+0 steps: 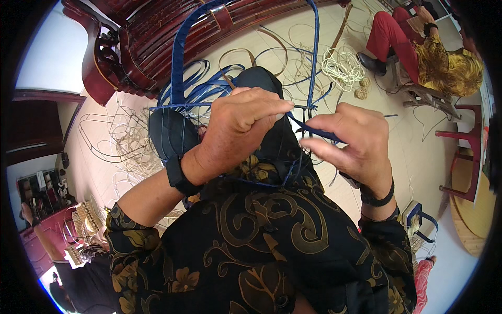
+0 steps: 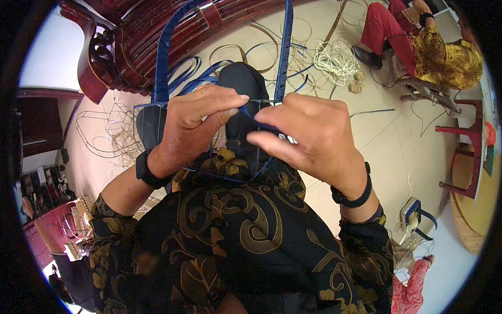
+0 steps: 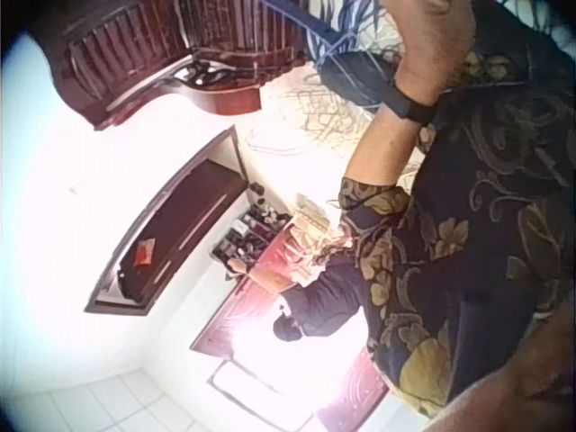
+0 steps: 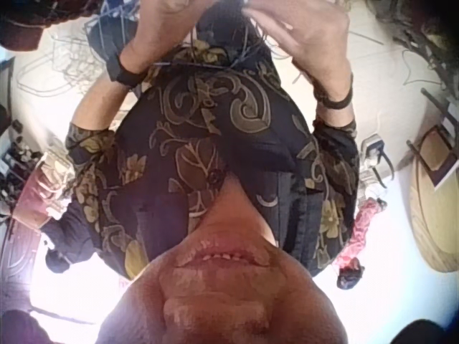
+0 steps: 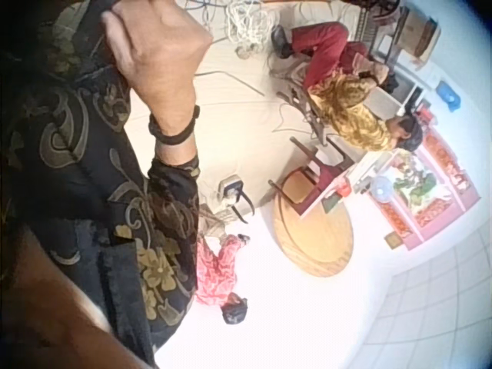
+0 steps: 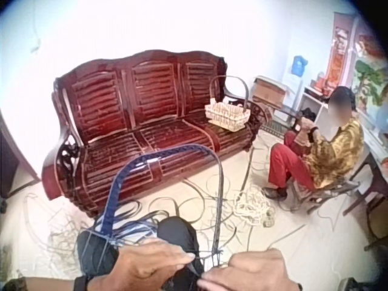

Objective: The person weaves blue plastic straps around a wire basket frame, pulling the straps through the wire mesh and wrapping them around the frame edges.

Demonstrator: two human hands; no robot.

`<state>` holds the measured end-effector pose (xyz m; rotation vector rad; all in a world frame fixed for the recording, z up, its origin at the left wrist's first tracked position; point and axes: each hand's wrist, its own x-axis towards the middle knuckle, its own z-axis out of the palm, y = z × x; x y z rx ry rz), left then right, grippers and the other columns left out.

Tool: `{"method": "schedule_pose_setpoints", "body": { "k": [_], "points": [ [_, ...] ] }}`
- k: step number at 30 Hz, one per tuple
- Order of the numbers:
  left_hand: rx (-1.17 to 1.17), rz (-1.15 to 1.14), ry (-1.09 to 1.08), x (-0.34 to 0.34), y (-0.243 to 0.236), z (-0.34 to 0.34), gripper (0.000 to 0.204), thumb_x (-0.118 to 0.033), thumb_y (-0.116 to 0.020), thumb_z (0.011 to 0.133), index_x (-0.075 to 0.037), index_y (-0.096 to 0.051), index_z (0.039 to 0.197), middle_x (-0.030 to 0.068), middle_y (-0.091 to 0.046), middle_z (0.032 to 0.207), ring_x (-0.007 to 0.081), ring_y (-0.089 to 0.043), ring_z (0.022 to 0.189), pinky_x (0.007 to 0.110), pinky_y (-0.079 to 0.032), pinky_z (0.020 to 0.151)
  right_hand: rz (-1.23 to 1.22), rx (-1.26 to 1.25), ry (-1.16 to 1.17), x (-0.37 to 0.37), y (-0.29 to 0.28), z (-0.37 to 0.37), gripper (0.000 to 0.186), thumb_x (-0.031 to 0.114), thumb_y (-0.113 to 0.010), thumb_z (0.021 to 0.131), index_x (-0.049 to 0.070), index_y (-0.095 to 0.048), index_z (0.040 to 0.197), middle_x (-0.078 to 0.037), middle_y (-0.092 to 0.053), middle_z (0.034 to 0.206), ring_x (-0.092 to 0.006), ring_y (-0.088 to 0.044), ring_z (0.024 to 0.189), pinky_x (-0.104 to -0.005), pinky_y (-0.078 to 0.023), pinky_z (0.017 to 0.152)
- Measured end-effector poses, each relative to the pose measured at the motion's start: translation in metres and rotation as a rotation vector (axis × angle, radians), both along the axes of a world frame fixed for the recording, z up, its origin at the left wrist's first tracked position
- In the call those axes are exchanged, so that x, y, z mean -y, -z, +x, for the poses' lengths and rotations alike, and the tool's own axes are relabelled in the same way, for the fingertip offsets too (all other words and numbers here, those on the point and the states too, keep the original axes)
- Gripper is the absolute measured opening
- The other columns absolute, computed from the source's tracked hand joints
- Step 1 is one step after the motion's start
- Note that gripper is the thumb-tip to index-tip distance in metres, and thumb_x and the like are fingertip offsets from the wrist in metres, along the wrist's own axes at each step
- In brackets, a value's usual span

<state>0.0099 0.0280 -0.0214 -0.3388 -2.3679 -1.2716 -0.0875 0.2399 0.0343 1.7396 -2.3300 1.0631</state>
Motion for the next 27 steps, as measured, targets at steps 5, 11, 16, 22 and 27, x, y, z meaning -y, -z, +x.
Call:
{"method": "schedule_pose_setpoints", "body": {
  "k": [5,11,16,22,27],
  "points": [
    [0.076,-0.023,0.007,0.004,-0.005,-0.005,0.037,0.008,-0.065,0.083,-0.004,-0.068,0.119,0.0145,-0.072,0.094,0.0231,-0.07,0.082,0.032,-0.054,0.074,-0.041,-0.255,0.019,0.005,-0.006,0.005,0.017,0.005,-0.08,0.068,0.007,-0.071,0.083,-0.004,-0.042,0.059,-0.0196,-0.047,0.049,-0.034,-0.034,0.045],
    [0.204,-0.008,-0.002,0.007,-0.006,-0.007,0.047,0.008,-0.062,0.083,-0.004,-0.06,0.129,0.0149,-0.072,0.095,0.0208,-0.072,0.076,0.031,-0.056,0.068,0.017,-0.384,-0.151,0.007,-0.019,0.003,0.02,0.004,-0.074,0.062,0.005,-0.07,0.082,-0.002,-0.037,0.058,-0.0177,-0.044,0.047,-0.0341,-0.03,0.041],
    [0.188,0.013,0.01,0.006,-0.003,-0.011,0.043,0.006,-0.06,0.084,-0.003,-0.062,0.126,0.0152,-0.073,0.094,0.0212,-0.073,0.075,0.032,-0.057,0.068,0.111,-0.416,-0.196,-0.001,-0.017,0.008,0.014,0.006,-0.07,0.064,0.005,-0.061,0.074,-0.002,-0.039,0.064,-0.0152,-0.052,0.053,-0.0298,-0.04,0.041],
    [0.188,-0.059,0.068,0.008,-0.004,-0.016,0.03,0.003,-0.061,0.085,-0.002,-0.069,0.113,0.0137,-0.072,0.086,0.0161,-0.071,0.072,0.029,-0.055,0.067,0.188,-0.389,-0.19,-0.007,-0.006,0.01,0.011,0.007,-0.069,0.069,0.005,-0.061,0.077,-0.002,-0.041,0.065,-0.0154,-0.052,0.054,-0.0308,-0.042,0.042],
    [0.572,0.195,0.21,0.022,-0.023,-0.027,0.021,-0.002,-0.062,0.09,0.001,-0.071,0.109,0.0067,-0.072,0.082,0.0097,-0.066,0.068,0.024,-0.052,0.065,0.242,-0.407,-0.162,-0.008,-0.01,0.011,0.012,0.009,-0.068,0.071,0.006,-0.062,0.08,-0.002,-0.044,0.065,-0.0157,-0.053,0.056,-0.0306,-0.043,0.043]
  ]
}}
